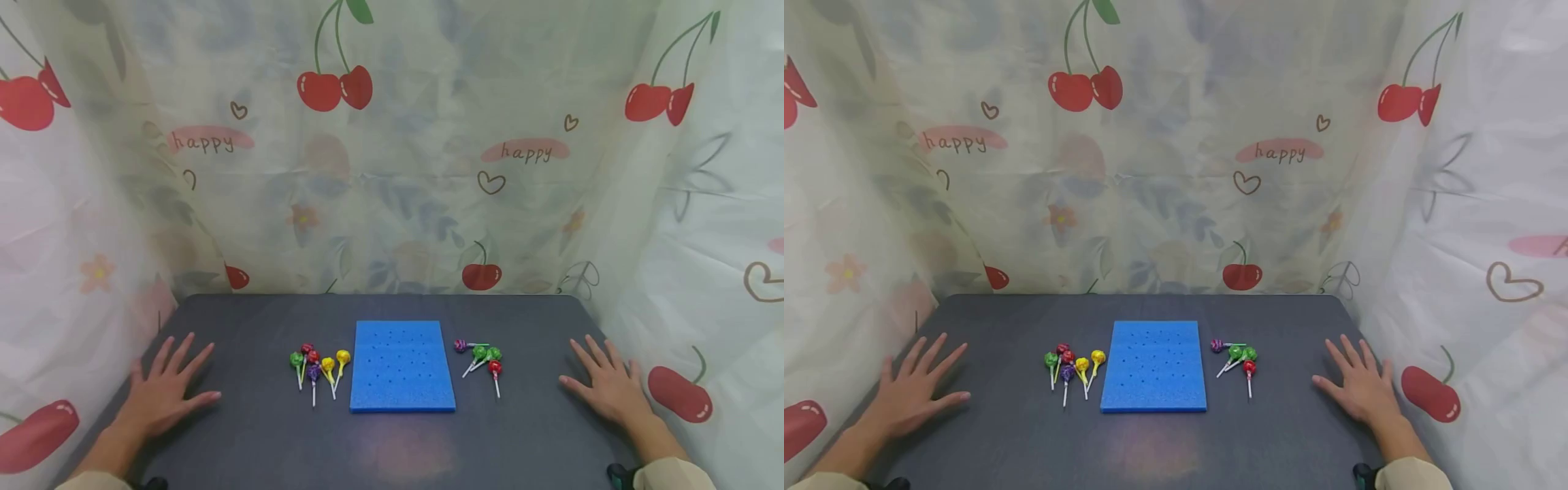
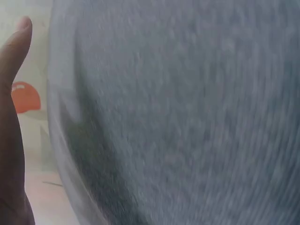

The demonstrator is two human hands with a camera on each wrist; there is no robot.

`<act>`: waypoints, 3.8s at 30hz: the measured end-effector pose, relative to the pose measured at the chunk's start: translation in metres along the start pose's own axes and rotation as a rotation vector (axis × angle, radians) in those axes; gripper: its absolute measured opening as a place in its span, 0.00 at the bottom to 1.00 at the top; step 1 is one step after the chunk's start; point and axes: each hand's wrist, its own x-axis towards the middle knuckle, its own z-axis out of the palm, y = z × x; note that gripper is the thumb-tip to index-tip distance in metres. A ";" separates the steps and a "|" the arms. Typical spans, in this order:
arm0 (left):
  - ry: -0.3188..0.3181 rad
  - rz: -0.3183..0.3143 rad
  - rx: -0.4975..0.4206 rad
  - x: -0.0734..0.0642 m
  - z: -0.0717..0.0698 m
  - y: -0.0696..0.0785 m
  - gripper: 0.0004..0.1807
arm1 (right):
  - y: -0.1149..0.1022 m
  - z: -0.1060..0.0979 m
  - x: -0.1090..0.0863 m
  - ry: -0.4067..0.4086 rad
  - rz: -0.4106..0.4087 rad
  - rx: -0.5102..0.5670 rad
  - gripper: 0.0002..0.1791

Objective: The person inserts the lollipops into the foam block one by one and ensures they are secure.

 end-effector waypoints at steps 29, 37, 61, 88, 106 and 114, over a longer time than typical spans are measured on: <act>0.178 0.073 -0.579 0.019 -0.010 0.088 0.43 | -0.090 -0.023 0.003 0.222 -0.054 0.371 0.46; 0.253 0.093 -0.626 0.020 -0.011 0.119 0.38 | -0.116 -0.023 0.001 0.317 0.003 0.430 0.41; 0.392 -0.104 -1.066 0.032 0.009 0.220 0.24 | -0.151 0.014 0.017 0.299 0.091 0.604 0.27; 0.140 -0.429 -0.991 0.053 0.045 0.272 0.17 | -0.158 0.027 0.039 0.164 0.197 0.500 0.15; 0.036 -0.420 -0.789 0.052 0.046 0.276 0.21 | -0.164 0.019 0.045 0.006 0.240 0.398 0.12; 0.041 -0.395 -0.792 0.050 0.048 0.273 0.21 | -0.167 0.012 0.052 0.056 0.204 0.440 0.11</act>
